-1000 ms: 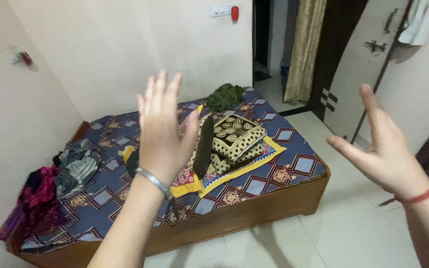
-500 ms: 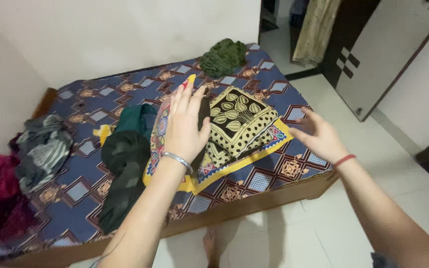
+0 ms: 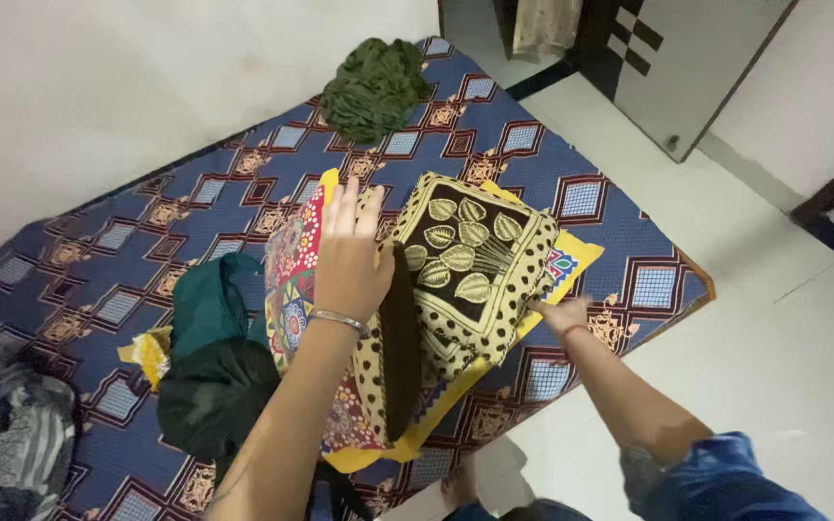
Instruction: The person adjusts a floral-patterned cover on a wooden chair, then moves to a bed to handle several decorative pillows. They remove a pillow from a cover, shake it, and place it back inside, then arrange the pillows on the bed.
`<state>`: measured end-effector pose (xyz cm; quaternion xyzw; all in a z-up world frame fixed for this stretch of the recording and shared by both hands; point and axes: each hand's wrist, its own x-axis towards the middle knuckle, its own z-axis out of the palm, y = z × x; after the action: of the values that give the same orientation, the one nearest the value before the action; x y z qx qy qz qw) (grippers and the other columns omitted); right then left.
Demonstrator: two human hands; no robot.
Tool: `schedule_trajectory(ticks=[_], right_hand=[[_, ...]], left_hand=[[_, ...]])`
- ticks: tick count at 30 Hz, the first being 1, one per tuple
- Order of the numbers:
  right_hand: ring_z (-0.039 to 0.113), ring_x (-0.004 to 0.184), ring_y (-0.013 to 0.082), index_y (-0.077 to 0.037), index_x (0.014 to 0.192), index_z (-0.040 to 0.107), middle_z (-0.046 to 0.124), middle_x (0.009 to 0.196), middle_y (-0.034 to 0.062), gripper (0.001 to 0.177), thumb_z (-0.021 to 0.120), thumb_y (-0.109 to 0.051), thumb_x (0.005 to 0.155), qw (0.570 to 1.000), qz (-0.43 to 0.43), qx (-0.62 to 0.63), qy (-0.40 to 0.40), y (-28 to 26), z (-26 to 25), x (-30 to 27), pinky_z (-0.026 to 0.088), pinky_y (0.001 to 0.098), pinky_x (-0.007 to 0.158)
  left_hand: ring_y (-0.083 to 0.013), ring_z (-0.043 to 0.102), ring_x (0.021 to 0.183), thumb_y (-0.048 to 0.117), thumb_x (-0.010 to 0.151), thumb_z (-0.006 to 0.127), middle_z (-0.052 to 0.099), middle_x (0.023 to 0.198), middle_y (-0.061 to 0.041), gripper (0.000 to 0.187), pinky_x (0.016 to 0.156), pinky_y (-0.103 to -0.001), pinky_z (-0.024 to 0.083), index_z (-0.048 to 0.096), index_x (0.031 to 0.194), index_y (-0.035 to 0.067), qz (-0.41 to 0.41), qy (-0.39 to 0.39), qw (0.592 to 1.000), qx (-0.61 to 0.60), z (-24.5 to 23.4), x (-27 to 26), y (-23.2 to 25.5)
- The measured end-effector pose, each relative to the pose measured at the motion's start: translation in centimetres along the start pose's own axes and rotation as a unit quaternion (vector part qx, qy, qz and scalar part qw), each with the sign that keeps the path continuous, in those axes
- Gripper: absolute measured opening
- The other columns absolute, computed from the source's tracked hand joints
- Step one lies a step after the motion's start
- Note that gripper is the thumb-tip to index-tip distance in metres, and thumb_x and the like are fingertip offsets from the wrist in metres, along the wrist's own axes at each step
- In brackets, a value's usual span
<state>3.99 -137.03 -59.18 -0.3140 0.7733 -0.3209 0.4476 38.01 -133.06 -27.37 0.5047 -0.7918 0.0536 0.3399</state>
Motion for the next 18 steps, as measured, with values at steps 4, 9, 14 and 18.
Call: schedule_trajectory(ticks=[4,9,14,18], right_hand=[[0.021,0.152,0.0464,-0.015,0.166,0.011,0.012,0.167,0.0273,0.13,0.078,-0.06,0.064,0.948,0.232,0.156,-0.154,-0.8,0.3,-2.7,0.03,0.0631,0.118],[0.019,0.156,0.0432,-0.01,0.164,0.006,0.009,0.169,0.0261,0.121,0.072,-0.066,0.079,0.913,0.243,0.226,-0.237,-3.4,1.8,0.0,0.029,0.0539,0.123],[0.036,0.15,0.038,-0.009,0.156,0.041,0.039,0.164,0.0205,0.098,0.069,-0.062,0.079,0.893,0.156,0.146,-0.397,-6.1,3.9,4.8,0.036,0.0484,0.116],[0.041,0.122,0.032,-0.005,0.145,0.052,0.034,0.15,0.023,0.069,0.068,-0.05,0.094,0.942,0.047,0.011,-0.333,-9.6,3.0,7.4,0.043,0.0525,0.098]], left_hand=[[-0.0485,0.035,0.145,0.001,0.076,0.074,0.038,0.155,-0.029,0.079,0.12,-0.05,0.031,0.044,0.149,0.003,-0.037,-0.003,0.999,-0.027,1.2,-0.4,-1.6],[-0.0472,0.034,0.145,-0.001,0.077,0.072,0.036,0.157,-0.028,0.077,0.121,-0.049,0.031,0.044,0.148,0.004,-0.1,-0.014,0.995,-0.002,2.5,0.1,-2.5],[-0.0478,0.032,0.148,-0.001,0.073,0.07,0.034,0.159,-0.03,0.08,0.123,-0.048,0.03,0.045,0.148,0.002,-0.15,0.051,0.986,0.049,3.7,0.6,-1.4],[-0.0473,0.032,0.147,0.003,0.075,0.072,0.036,0.158,-0.028,0.08,0.122,-0.048,0.029,0.044,0.149,0.001,-0.227,0.102,0.966,0.074,5.1,0.1,2.2]])
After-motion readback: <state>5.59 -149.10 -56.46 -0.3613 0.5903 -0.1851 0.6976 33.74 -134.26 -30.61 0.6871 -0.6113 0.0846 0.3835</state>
